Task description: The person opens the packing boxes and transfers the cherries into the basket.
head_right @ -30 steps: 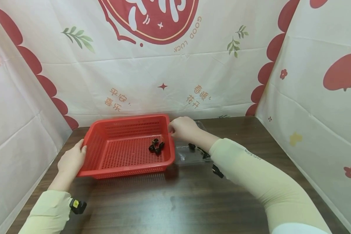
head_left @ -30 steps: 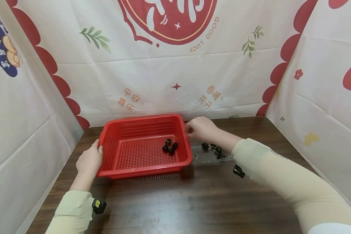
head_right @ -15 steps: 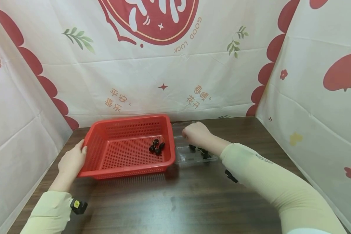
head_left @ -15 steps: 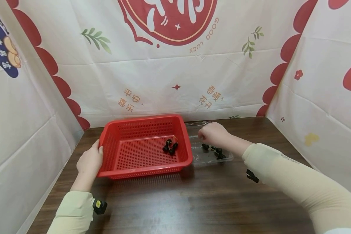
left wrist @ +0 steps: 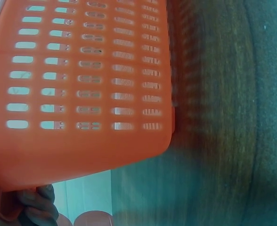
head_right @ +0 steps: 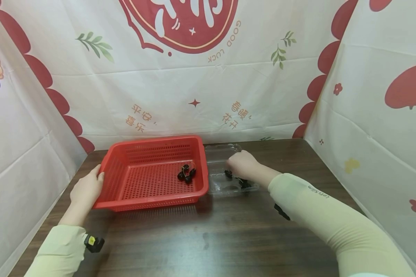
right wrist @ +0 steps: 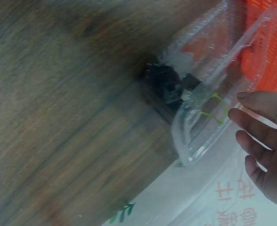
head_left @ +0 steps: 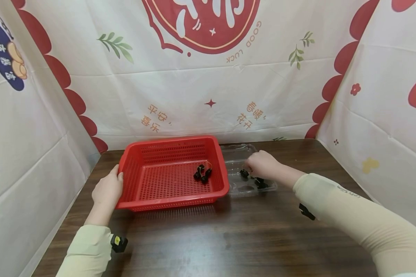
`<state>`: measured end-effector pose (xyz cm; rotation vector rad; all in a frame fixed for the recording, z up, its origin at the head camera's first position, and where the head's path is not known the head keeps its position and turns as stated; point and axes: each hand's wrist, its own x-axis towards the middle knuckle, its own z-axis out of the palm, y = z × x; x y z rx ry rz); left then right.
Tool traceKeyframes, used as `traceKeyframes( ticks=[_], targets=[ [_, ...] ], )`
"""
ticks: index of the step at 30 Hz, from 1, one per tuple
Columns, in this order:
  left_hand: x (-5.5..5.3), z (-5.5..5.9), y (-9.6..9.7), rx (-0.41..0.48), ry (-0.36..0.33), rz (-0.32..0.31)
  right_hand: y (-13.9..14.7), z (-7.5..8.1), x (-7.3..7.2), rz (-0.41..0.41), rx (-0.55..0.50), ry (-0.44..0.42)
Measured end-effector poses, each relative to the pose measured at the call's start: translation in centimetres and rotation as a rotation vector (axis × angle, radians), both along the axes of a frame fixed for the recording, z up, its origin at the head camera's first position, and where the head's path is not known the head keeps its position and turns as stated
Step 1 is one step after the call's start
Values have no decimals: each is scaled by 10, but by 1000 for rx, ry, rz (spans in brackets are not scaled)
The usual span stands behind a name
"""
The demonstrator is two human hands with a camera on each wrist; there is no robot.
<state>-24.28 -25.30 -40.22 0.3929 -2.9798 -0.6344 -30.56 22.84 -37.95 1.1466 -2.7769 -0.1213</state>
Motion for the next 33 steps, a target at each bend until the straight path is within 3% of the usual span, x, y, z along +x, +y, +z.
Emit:
traceKeyframes(
  ticks=[11, 20, 33],
  targets=[
    [0, 2, 1, 10, 0, 8, 5, -14, -6, 40, 125, 8],
    [0, 1, 2, -2, -4, -12, 6, -22, -3, 35, 195, -53],
    [2, -1, -2, 4, 3, -1, 10, -23, -13, 97, 217, 71]
  ],
)
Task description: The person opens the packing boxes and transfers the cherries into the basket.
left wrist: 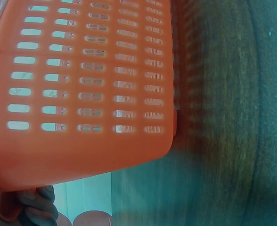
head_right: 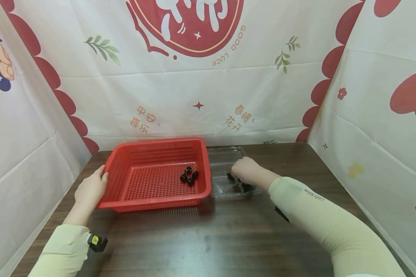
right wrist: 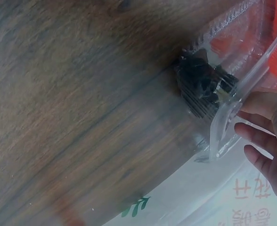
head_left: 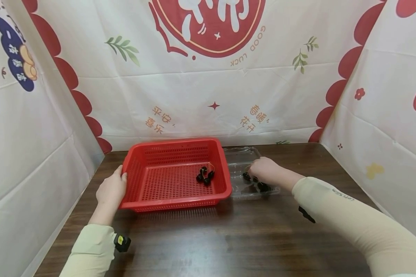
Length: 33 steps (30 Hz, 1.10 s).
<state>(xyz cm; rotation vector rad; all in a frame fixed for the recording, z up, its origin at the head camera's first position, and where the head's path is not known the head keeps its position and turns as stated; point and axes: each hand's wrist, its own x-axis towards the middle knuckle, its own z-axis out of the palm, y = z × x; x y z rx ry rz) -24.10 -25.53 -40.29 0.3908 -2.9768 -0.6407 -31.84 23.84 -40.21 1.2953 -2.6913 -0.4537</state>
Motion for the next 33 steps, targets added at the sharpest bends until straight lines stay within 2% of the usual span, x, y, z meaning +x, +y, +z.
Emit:
traceKeyframes(
  ticks=[7, 17, 21, 33],
  targets=[
    [-1, 1, 0, -7, 6, -7, 2, 8, 1, 39, -19, 35],
    [0, 2, 0, 8, -9, -4, 7, 11, 1, 45, -25, 47],
    [0, 2, 0, 8, -6, -6, 10, 14, 3, 65, -47, 78],
    [2, 2, 2, 8, 7, 1, 14, 37, 11, 93, -85, 95]
  ],
)
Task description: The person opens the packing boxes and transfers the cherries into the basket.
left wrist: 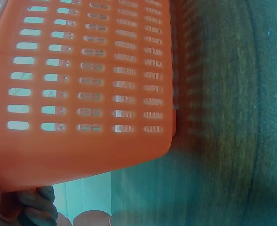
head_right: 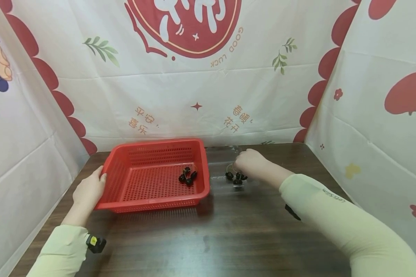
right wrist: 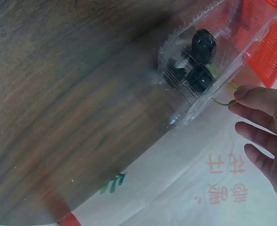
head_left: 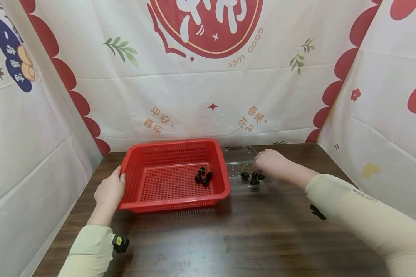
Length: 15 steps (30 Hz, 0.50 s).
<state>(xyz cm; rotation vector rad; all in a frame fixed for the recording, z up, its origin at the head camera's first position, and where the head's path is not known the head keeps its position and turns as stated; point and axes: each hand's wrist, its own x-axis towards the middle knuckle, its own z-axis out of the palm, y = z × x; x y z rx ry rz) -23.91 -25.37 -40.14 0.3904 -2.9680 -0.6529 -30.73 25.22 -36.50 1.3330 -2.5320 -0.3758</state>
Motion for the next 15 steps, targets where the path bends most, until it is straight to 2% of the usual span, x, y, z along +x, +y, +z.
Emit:
traceKeyframes(
  ticks=[9, 15],
  targets=[
    [1, 1, 1, 2, 8, 6, -3, 20, 8, 16, -64, 26],
    [1, 0, 1, -4, 2, -4, -5, 27, 9, 4, -80, 58]
  ],
)
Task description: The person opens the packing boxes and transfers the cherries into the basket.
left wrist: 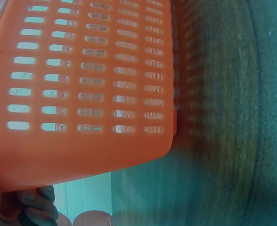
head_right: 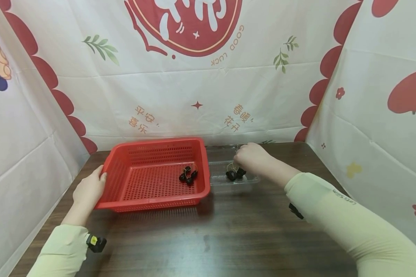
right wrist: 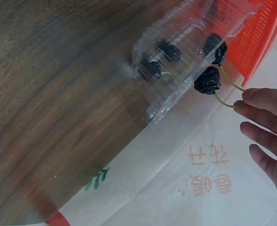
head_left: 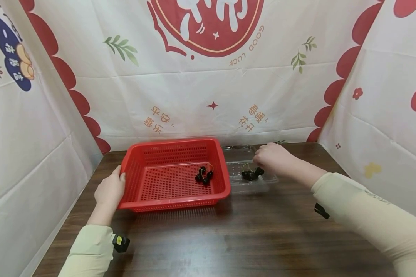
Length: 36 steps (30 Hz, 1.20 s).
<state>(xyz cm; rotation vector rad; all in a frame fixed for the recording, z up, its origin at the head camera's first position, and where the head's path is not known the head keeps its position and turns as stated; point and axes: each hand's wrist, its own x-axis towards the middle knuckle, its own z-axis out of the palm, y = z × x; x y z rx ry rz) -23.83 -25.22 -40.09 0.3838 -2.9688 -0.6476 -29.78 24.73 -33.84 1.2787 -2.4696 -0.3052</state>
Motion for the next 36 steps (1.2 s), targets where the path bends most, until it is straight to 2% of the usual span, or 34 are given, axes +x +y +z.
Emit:
traceKeyframes(
  ticks=[13, 25, 31, 36],
  targets=[
    [-1, 1, 1, 3, 1, 3, -12, 14, 6, -57, -116, 115],
    [-2, -1, -1, 2, -10, 11, -40, 19, 7, 72, -316, 256],
    [-3, -1, 0, 5, -13, 16, -53, 20, 6, 120, -398, 264],
    [-3, -1, 0, 7, -15, 15, -66, 22, 8, 130, -450, 199]
  ],
)
